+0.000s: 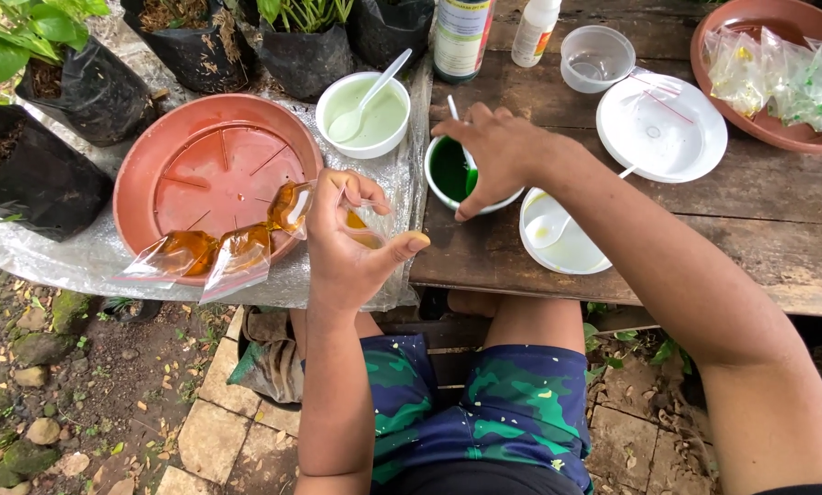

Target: A person uses plastic spoons to transfer yellow and green liquids from bowls into small plastic bags on a wooden table.

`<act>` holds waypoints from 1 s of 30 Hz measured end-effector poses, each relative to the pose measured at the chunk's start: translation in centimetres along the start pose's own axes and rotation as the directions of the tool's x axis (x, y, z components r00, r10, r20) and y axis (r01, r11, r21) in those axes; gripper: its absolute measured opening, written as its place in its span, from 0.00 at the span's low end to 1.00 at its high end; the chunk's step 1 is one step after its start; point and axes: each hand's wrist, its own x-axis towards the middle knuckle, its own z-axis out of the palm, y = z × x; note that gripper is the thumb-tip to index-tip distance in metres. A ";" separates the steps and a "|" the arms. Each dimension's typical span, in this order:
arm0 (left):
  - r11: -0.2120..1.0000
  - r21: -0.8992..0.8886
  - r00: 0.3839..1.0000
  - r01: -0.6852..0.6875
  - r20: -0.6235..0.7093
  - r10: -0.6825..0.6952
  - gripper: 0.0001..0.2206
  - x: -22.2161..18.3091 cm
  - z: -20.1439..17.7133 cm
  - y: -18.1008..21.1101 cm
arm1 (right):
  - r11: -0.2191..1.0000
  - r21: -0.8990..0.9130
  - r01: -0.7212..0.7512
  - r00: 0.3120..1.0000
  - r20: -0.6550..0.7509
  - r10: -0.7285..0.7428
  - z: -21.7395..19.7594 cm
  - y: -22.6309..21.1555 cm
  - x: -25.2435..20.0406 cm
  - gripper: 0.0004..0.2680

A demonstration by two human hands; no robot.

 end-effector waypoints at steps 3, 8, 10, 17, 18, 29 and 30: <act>1.000 0.014 1.000 -0.006 0.005 0.006 0.31 0.0 0.0 -0.1 | 0.999 -0.023 0.025 0.999 0.035 -0.025 -0.9 -1.8 -1.7 0.42; 0.999 0.022 1.000 0.023 0.012 -0.024 0.31 -0.1 0.2 0.4 | 0.993 -0.075 0.088 0.996 0.012 -0.087 0.6 -1.2 -2.2 0.43; 0.999 0.018 0.999 0.028 0.015 -0.029 0.31 -0.1 0.2 0.5 | 0.992 -0.081 0.093 0.995 0.028 -0.091 0.6 -1.5 -2.8 0.43; 0.999 0.018 0.999 0.045 0.023 -0.046 0.31 0.0 0.6 0.9 | 0.982 -0.133 0.138 0.990 0.056 -0.131 1.2 -1.2 -4.5 0.44; 0.999 0.018 0.999 0.039 0.022 -0.040 0.31 0.0 0.6 0.7 | 0.981 -0.130 0.146 0.989 0.054 -0.140 1.3 -1.1 -4.7 0.44; 1.000 0.011 0.999 0.011 0.040 -0.012 0.32 -0.1 1.3 0.1 | 0.986 -0.059 0.156 0.986 0.060 -0.153 0.5 -0.1 -7.2 0.46; 1.000 0.004 0.999 0.009 0.048 -0.009 0.31 -0.1 1.4 0.1 | 0.989 -0.032 0.143 0.989 0.051 -0.142 -0.2 -0.1 -7.8 0.48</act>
